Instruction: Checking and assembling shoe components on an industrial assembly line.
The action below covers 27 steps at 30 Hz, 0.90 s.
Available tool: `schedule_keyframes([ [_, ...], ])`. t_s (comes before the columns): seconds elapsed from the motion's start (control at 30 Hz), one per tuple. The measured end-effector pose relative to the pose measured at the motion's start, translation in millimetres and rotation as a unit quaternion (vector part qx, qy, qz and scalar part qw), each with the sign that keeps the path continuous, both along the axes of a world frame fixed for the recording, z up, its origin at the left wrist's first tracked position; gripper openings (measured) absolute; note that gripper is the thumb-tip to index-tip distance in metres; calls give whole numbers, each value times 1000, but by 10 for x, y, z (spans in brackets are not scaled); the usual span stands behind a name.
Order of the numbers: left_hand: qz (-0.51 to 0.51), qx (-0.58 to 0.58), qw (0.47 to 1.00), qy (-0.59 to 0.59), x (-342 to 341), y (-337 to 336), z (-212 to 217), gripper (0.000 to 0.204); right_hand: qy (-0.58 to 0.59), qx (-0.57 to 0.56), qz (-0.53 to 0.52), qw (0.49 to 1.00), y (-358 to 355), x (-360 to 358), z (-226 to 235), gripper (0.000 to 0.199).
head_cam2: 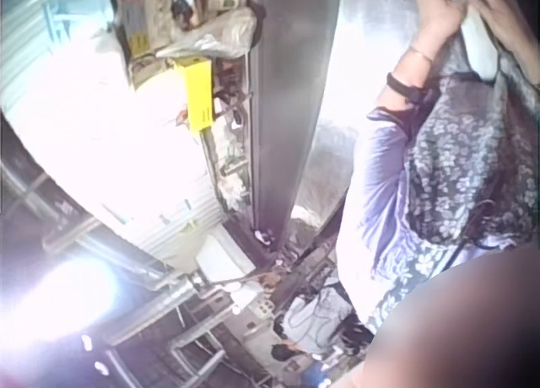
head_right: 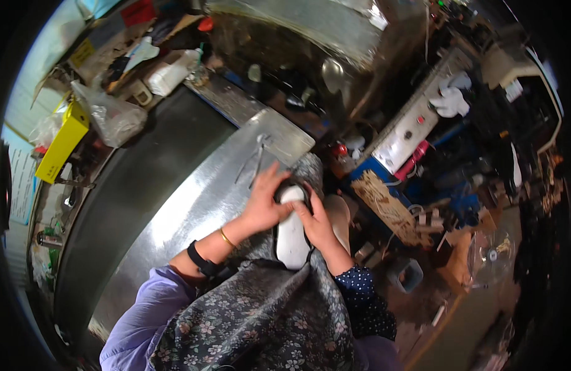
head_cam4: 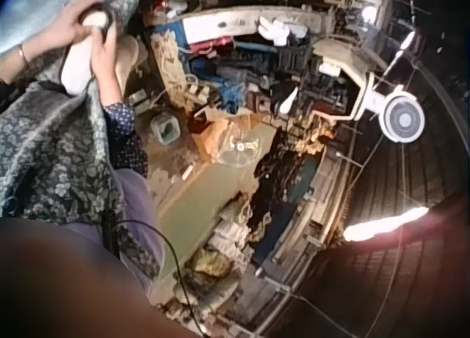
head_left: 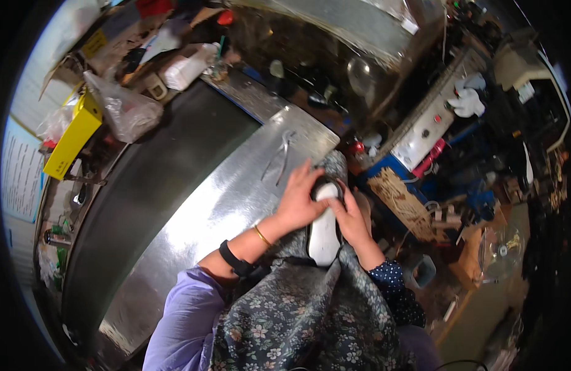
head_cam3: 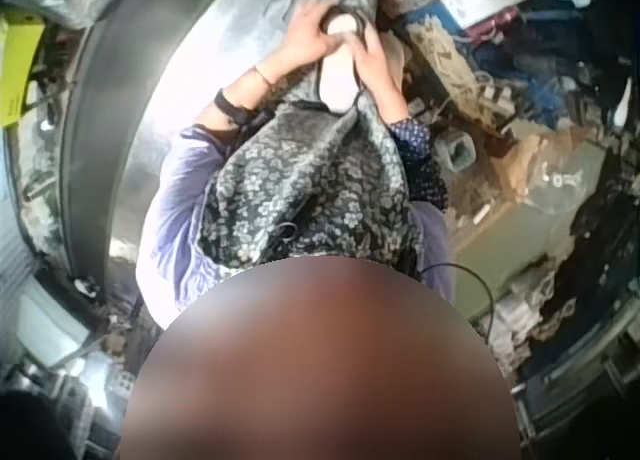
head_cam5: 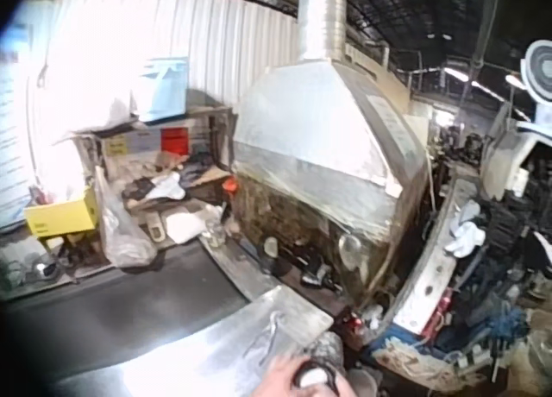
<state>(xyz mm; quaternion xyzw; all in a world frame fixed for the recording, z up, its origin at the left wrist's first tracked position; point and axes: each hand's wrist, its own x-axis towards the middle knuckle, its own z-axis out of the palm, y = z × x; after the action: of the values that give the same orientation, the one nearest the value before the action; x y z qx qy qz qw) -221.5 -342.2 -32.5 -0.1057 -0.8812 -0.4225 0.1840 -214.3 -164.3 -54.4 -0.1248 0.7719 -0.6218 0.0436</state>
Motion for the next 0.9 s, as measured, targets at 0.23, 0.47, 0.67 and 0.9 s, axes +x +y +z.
schedule_keyframes([
  [0.23, -194, 427, 808, -358, -455, -157, 34, 48, -131, -101, -35, 986, 322, 127, -135, 27],
  [0.47, -169, 432, 801, -379, -48, -1, -189, 40, -293, 12, -89, 952, -38, 330, -256, 66],
  [0.67, -186, 393, 819, -375, -138, -11, -224, 38, 15, 384, 3, 923, -64, 208, 80, 41],
  [0.9, -186, 345, 838, -380, -215, 74, -144, 37, -163, 65, 105, 979, 298, 83, -388, 58],
])
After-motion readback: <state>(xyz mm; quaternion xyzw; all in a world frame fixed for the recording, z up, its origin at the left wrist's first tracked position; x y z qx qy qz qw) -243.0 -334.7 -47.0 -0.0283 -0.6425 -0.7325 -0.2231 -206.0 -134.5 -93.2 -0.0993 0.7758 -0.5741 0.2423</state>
